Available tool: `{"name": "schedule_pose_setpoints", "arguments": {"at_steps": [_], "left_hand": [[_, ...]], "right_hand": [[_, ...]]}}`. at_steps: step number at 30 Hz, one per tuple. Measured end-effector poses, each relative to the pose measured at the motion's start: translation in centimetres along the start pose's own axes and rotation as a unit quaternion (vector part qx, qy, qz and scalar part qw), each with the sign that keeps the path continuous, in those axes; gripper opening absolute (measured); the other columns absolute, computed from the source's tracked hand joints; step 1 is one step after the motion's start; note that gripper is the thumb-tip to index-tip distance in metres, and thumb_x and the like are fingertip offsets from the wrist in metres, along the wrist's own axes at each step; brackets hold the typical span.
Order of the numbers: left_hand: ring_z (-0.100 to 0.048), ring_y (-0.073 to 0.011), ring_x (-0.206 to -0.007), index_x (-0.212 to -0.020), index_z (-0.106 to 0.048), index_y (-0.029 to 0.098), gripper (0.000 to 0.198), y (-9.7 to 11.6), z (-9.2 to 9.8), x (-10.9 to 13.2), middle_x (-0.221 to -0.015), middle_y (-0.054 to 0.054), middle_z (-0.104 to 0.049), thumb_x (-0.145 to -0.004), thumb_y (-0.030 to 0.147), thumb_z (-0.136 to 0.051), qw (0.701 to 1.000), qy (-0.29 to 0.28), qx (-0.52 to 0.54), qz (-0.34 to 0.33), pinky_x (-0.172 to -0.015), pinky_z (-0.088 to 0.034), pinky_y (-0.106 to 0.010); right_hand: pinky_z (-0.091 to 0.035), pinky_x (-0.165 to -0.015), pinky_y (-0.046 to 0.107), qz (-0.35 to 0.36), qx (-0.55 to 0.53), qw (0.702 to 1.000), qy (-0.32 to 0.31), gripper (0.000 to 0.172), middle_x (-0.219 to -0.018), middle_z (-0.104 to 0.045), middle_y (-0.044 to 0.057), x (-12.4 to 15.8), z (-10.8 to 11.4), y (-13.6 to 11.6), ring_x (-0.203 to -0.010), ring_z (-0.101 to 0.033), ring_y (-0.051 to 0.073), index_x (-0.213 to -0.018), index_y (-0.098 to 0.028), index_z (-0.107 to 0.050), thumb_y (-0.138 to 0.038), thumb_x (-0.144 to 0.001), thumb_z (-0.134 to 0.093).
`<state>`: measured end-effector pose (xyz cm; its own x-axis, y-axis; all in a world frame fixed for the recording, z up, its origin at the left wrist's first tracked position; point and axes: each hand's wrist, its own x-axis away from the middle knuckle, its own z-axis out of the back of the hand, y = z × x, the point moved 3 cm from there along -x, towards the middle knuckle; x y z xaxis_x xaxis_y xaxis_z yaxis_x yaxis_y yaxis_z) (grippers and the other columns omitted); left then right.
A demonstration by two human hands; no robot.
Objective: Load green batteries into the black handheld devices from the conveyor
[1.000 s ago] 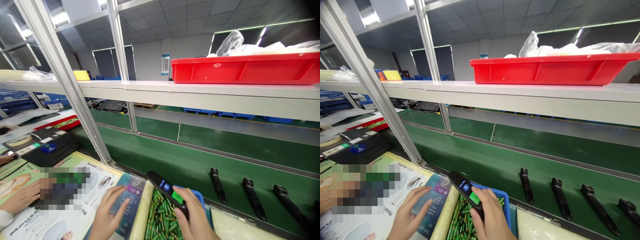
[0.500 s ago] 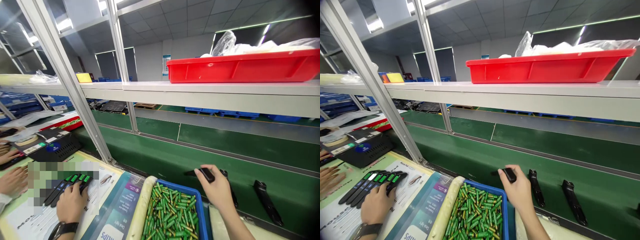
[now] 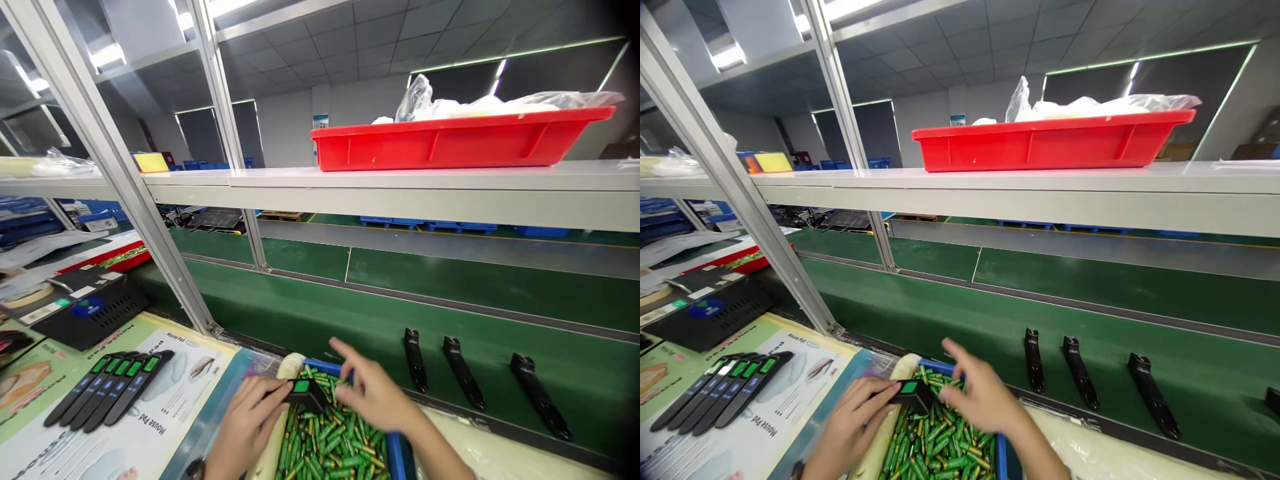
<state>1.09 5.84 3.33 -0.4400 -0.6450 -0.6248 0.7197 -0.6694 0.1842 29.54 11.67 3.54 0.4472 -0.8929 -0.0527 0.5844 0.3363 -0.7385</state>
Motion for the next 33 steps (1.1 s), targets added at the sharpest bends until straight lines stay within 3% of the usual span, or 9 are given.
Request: {"name": "schedule_pose_setpoints", "arguments": {"at_steps": [3, 8, 10, 13, 18, 21, 24, 28, 33], "left_hand": [[-0.064, -0.0201, -0.115, -0.137, -0.063, 0.033, 0.042, 1.2, -0.8, -1.0, -0.127, -0.007, -0.069, -0.097, 0.019, -0.061, 1.000, 0.000, 0.005, -0.012, -0.095, -0.057, -0.033], [-0.051, -0.0326, -0.137, -0.132, -0.066, 0.029, 0.037, -7.1, 0.9, 2.5, -0.155, -0.014, -0.045, -0.097, 0.037, -0.058, 0.977, 0.089, -0.109, 0.160, -0.109, -0.051, -0.052], [-0.047, -0.0399, -0.140, -0.129, -0.067, 0.017, 0.046, -11.7, 2.3, 5.0, -0.150, -0.023, -0.044, -0.098, 0.047, -0.051, 0.935, 0.123, -0.194, 0.272, -0.111, -0.046, -0.060], [-0.041, -0.0513, -0.142, -0.137, -0.059, 0.005, 0.067, -16.8, 4.2, 8.8, -0.150, -0.034, -0.037, -0.097, 0.056, -0.041, 0.835, 0.107, -0.287, 0.458, -0.107, -0.044, -0.067], [-0.055, -0.0461, -0.125, -0.143, -0.052, 0.004, 0.068, -18.8, 6.1, 11.1, -0.141, -0.029, -0.052, -0.098, 0.051, -0.034, 0.799, -0.016, -0.302, 0.520, -0.099, -0.050, -0.059], [-0.060, -0.0455, -0.113, -0.142, -0.053, 0.007, 0.067, -19.2, 7.4, 11.8, -0.130, -0.026, -0.060, -0.098, 0.051, -0.031, 0.769, -0.003, -0.334, 0.545, -0.085, -0.052, -0.057], [-0.062, -0.0431, -0.103, -0.133, -0.062, 0.012, 0.061, -20.6, 8.2, 13.2, -0.122, -0.022, -0.063, -0.097, 0.050, -0.031, 0.745, 0.001, -0.350, 0.568, -0.076, -0.052, -0.052], [-0.063, -0.0351, -0.091, -0.122, -0.067, 0.014, 0.056, -22.1, 8.1, 14.1, -0.107, -0.016, -0.068, -0.096, 0.050, -0.033, 0.787, 0.019, -0.322, 0.525, -0.077, -0.053, -0.048], [-0.065, -0.0281, -0.103, -0.122, -0.069, 0.017, 0.047, -17.6, 4.6, 9.6, -0.111, -0.012, -0.070, -0.097, 0.050, -0.048, 0.934, 0.062, -0.145, 0.321, -0.094, -0.055, -0.043]], "right_hand": [[-0.052, -0.103, 0.038, 0.080, -0.047, 0.994, -0.066, 0.057, -0.144, -0.061, 0.010, 1.2, -3.6, -4.6, -0.121, -0.065, 0.027, -0.156, -0.028, -0.046, -0.044, -0.102, -0.057], [-0.056, -0.097, 0.038, 0.078, 0.029, 0.986, 0.142, 0.039, -0.137, -0.066, 0.011, 2.6, -5.3, -4.8, -0.122, -0.065, 0.030, -0.144, -0.027, -0.052, -0.038, -0.108, -0.042], [-0.058, -0.094, 0.040, 0.090, 0.064, 0.975, 0.193, 0.040, -0.136, -0.066, 0.012, 2.4, -5.6, -4.0, -0.123, -0.066, 0.032, -0.144, -0.027, -0.052, -0.039, -0.108, -0.042], [-0.062, -0.079, 0.039, 0.056, 0.082, 0.984, 0.146, 0.037, -0.123, -0.073, 0.015, 1.0, -5.7, -3.2, -0.104, -0.074, 0.033, -0.135, -0.022, -0.059, -0.037, -0.107, -0.038], [-0.055, -0.060, 0.031, -0.038, -0.026, 0.983, 0.180, 0.044, -0.095, -0.075, 0.007, 0.1, -2.1, -3.5, -0.076, -0.073, 0.026, -0.139, -0.024, -0.054, -0.052, -0.108, -0.039], [-0.044, -0.048, 0.028, -0.072, -0.099, 0.960, 0.253, 0.053, -0.064, -0.061, -0.003, 0.6, 1.4, -2.1, -0.050, -0.058, 0.021, -0.137, -0.023, -0.054, -0.063, -0.105, -0.043], [-0.048, -0.056, 0.030, -0.101, -0.062, 0.931, 0.346, 0.053, -0.072, -0.066, 0.001, 0.9, 5.4, 1.9, -0.058, -0.061, 0.021, -0.116, -0.021, -0.063, -0.069, -0.095, -0.057], [-0.053, -0.069, 0.035, -0.268, 0.089, 0.908, 0.309, 0.050, -0.086, -0.074, 0.011, 0.4, 9.0, 10.1, -0.080, -0.071, 0.030, -0.097, -0.019, -0.068, -0.067, -0.089, -0.060], [-0.056, -0.076, 0.044, -0.359, 0.179, 0.893, 0.204, 0.061, -0.094, -0.074, 0.022, -0.9, 8.3, 15.5, -0.091, -0.073, 0.039, -0.139, -0.001, -0.057, -0.044, -0.095, -0.055]]}}
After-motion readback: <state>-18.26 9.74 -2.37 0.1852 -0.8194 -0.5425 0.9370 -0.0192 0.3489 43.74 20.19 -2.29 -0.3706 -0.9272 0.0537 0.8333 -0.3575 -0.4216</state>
